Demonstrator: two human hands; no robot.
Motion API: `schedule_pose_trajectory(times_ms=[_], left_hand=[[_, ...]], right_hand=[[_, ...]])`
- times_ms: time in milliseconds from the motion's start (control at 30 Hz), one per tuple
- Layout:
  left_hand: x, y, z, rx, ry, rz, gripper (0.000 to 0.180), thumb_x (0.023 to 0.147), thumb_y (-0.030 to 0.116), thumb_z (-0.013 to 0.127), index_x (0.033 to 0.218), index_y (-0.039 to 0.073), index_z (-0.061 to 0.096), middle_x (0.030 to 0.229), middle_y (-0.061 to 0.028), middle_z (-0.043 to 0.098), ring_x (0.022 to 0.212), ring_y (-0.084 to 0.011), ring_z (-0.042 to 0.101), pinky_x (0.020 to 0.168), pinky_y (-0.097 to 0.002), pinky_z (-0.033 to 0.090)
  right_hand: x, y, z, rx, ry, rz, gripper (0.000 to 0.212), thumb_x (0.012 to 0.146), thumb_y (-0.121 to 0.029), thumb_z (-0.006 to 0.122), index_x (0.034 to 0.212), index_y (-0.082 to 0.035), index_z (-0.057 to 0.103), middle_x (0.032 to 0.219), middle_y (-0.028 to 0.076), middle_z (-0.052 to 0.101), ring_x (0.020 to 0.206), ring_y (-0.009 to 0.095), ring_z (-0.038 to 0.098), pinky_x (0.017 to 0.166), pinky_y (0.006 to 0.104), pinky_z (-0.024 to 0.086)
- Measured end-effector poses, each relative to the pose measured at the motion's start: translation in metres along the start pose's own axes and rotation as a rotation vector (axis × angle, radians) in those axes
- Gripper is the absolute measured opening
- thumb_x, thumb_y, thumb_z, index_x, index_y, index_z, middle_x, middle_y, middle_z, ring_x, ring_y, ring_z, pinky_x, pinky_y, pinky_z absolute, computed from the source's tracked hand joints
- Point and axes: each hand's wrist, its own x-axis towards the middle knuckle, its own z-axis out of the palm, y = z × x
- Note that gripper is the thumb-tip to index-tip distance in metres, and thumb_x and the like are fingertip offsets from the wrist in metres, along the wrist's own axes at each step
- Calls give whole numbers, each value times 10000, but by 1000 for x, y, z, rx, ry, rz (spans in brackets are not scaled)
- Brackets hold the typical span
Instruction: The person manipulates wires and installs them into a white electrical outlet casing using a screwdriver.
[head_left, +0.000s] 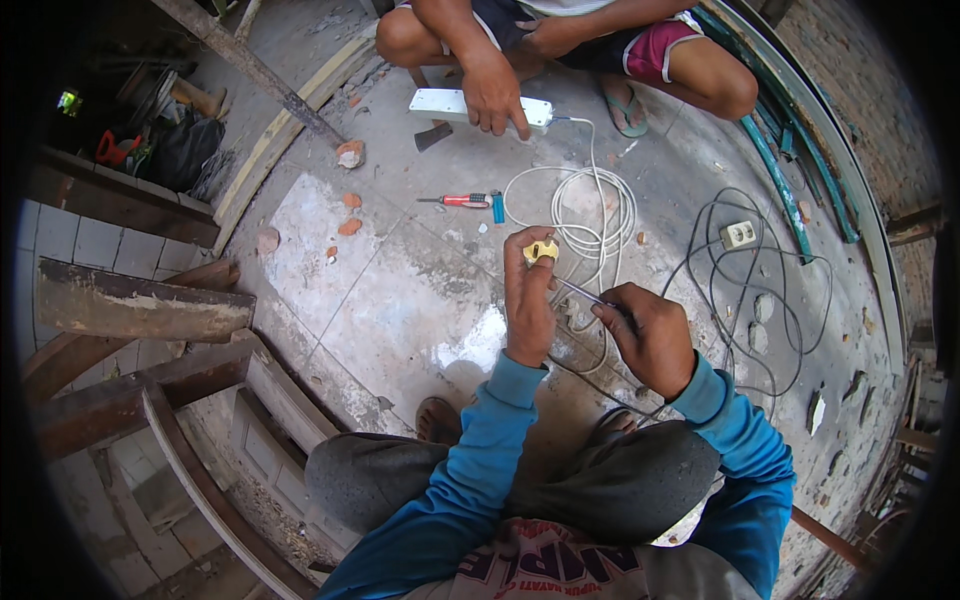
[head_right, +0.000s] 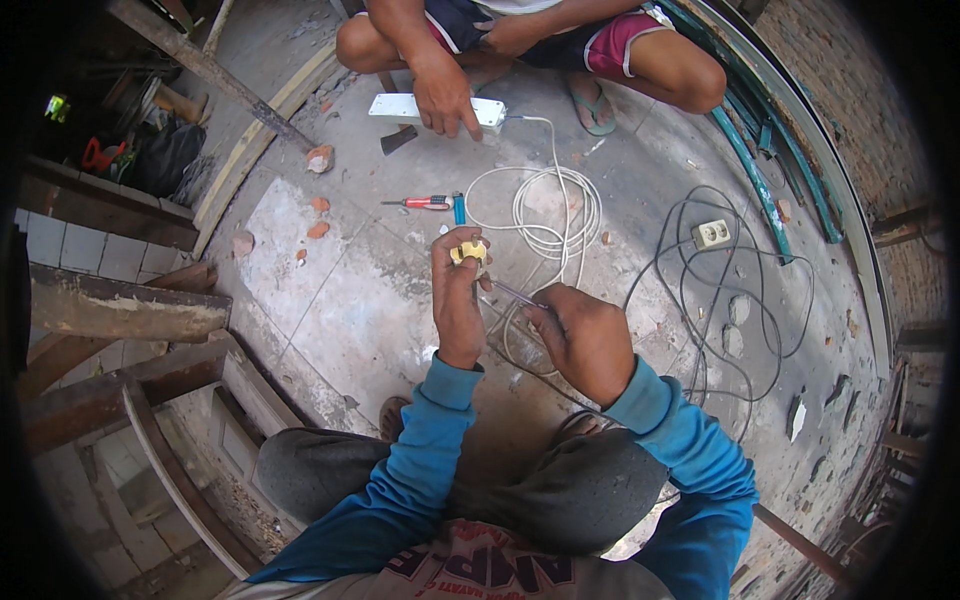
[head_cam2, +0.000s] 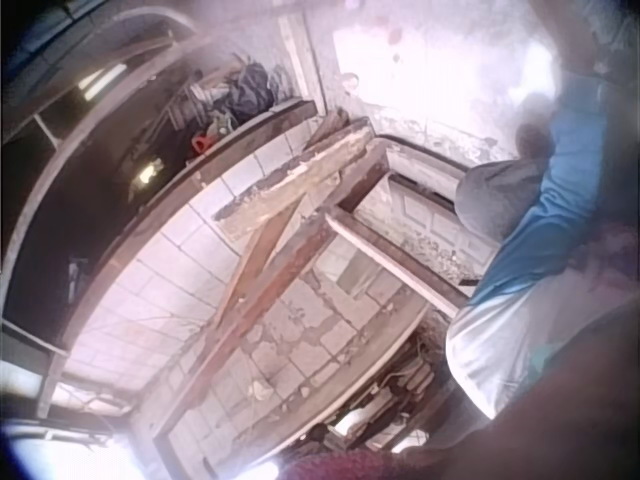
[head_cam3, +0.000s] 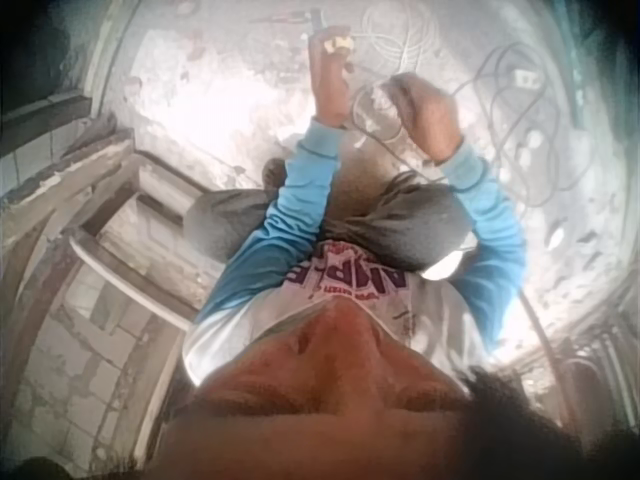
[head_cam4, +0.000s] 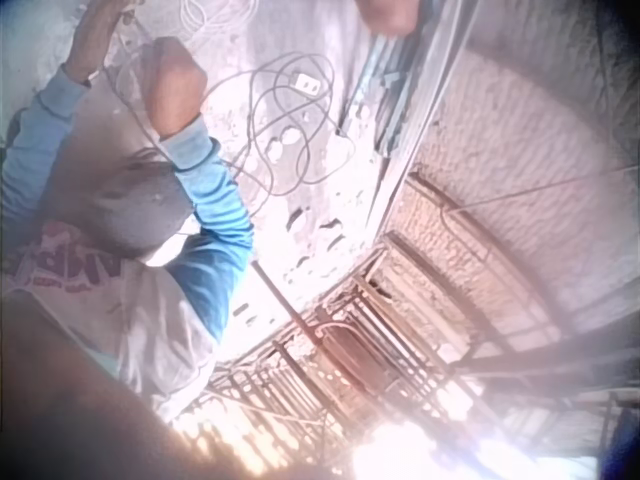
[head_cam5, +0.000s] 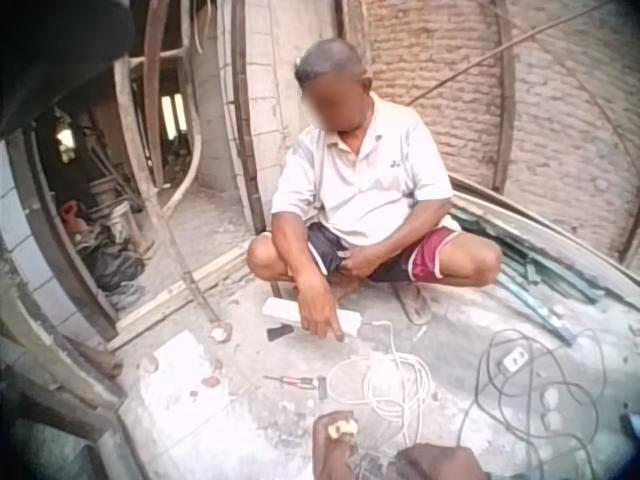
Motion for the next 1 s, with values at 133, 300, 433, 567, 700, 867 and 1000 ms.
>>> schedule_pose_trajectory(times_ms=[133,300,433,567,700,867,1000], left_hand=[[-1,-1,-1,-45,-9,-4,341,943,171,440,1267,88,507,1168,-49,561,971,-116,506,756,-263,413],[3,1,1,51,-27,-4,340,929,171,451,1251,83,514,1165,-50,563,960,-114,506,752,-261,412],[2,-1,-1,44,-55,-11,326,931,155,442,1237,77,524,1158,-47,561,954,-107,504,750,-256,412],[1,2,-2,20,-128,68,312,934,134,442,1226,72,530,1142,-37,551,931,-98,493,745,-253,409],[3,-1,2,14,-101,-43,278,928,46,431,1195,28,505,1112,-55,515,955,-111,456,855,-252,378],[3,-2,2,109,-112,17,277,937,51,429,1203,24,501,1115,-62,513,970,-114,450,875,-264,380],[2,-2,0,40,-153,50,302,939,133,444,1216,53,537,1116,-34,541,871,-93,466,728,-243,402]], right_hand=[[10,16,-7,956,-398,767,198,864,-144,701,996,-30,607,797,153,649,591,337,614,560,416,492],[5,8,5,27,13,-86,171,900,-146,684,1013,-46,603,785,149,647,572,263,620,550,379,478],[-2,13,12,441,-147,224,204,915,-155,681,1051,-30,595,758,117,653,545,197,593,522,346,454],[11,29,-9,1320,-523,843,273,964,-210,633,1142,-13,568,747,50,660,533,120,552,479,264,403],[4,20,7,392,-226,210,256,977,-223,612,1145,-35,571,750,51,660,553,121,561,492,262,424],[1,25,15,6,-51,-140,215,961,-182,618,1132,-58,578,762,75,673,558,168,589,514,289,455],[8,18,1,1122,-456,805,162,933,-160,630,1065,-70,606,801,148,675,609,300,630,552,354,496]])
